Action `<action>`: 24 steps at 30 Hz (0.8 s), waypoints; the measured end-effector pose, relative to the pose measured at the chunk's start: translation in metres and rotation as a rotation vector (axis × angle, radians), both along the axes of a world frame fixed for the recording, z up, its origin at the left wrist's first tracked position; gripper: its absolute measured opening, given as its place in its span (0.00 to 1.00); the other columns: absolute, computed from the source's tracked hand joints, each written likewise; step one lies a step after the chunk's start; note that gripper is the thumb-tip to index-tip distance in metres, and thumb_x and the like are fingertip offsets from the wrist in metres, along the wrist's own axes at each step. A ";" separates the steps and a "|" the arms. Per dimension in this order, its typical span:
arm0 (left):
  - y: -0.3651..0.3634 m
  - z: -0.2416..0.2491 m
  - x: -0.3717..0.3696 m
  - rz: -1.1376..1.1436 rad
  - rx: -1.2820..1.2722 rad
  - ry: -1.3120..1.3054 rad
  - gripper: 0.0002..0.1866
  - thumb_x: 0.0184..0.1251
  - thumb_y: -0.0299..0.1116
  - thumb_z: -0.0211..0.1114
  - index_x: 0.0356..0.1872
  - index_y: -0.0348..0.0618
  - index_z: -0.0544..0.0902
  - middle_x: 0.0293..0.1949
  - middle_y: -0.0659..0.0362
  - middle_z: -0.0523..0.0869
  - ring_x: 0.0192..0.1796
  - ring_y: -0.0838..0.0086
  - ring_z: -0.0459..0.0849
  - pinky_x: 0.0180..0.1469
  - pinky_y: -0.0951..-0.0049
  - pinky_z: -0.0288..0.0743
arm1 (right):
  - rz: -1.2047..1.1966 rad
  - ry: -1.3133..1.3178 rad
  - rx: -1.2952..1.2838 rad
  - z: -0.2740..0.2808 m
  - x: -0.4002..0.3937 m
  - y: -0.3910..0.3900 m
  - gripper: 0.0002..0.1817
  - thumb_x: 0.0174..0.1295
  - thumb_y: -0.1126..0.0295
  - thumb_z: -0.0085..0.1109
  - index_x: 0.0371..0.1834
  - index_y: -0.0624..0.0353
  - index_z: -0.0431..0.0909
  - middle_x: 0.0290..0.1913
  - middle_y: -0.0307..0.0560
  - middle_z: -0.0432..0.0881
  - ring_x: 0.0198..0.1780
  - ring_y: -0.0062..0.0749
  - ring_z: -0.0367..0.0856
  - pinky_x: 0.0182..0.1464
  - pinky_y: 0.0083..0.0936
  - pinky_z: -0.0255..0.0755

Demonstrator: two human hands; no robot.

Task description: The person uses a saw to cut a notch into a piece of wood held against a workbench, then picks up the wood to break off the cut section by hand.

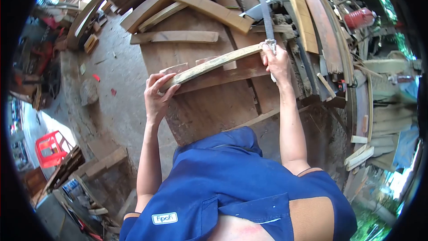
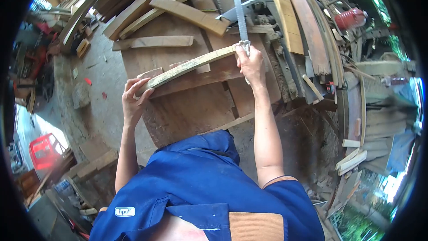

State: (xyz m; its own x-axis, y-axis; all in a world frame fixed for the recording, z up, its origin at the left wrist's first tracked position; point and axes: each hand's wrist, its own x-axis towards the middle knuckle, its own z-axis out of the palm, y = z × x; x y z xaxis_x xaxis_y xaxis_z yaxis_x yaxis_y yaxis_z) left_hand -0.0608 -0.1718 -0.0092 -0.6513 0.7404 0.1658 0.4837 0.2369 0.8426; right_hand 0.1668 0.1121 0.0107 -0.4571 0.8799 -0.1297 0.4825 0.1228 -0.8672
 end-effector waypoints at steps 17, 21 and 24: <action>0.004 0.004 0.011 0.050 -0.156 0.439 0.17 0.62 0.40 0.70 0.52 0.53 0.83 0.51 0.57 0.75 0.56 0.61 0.69 0.63 0.60 0.62 | -0.037 0.169 -0.003 -0.001 0.005 0.000 0.17 0.68 0.54 0.57 0.36 0.59 0.81 0.15 0.35 0.75 0.14 0.16 0.72 0.17 0.19 0.65; 0.001 0.008 0.018 0.026 -0.142 0.543 0.19 0.57 0.34 0.73 0.52 0.52 0.84 0.48 0.56 0.77 0.53 0.60 0.72 0.58 0.62 0.67 | -0.024 0.127 0.056 -0.003 0.005 -0.002 0.17 0.67 0.55 0.57 0.32 0.59 0.80 0.15 0.36 0.76 0.14 0.19 0.73 0.17 0.21 0.67; 0.000 0.005 0.018 0.026 -0.112 0.484 0.19 0.55 0.36 0.75 0.50 0.53 0.85 0.46 0.57 0.77 0.52 0.61 0.73 0.59 0.61 0.65 | -0.032 0.079 0.091 -0.004 0.003 -0.004 0.17 0.67 0.54 0.57 0.32 0.59 0.80 0.15 0.38 0.77 0.15 0.21 0.77 0.19 0.24 0.69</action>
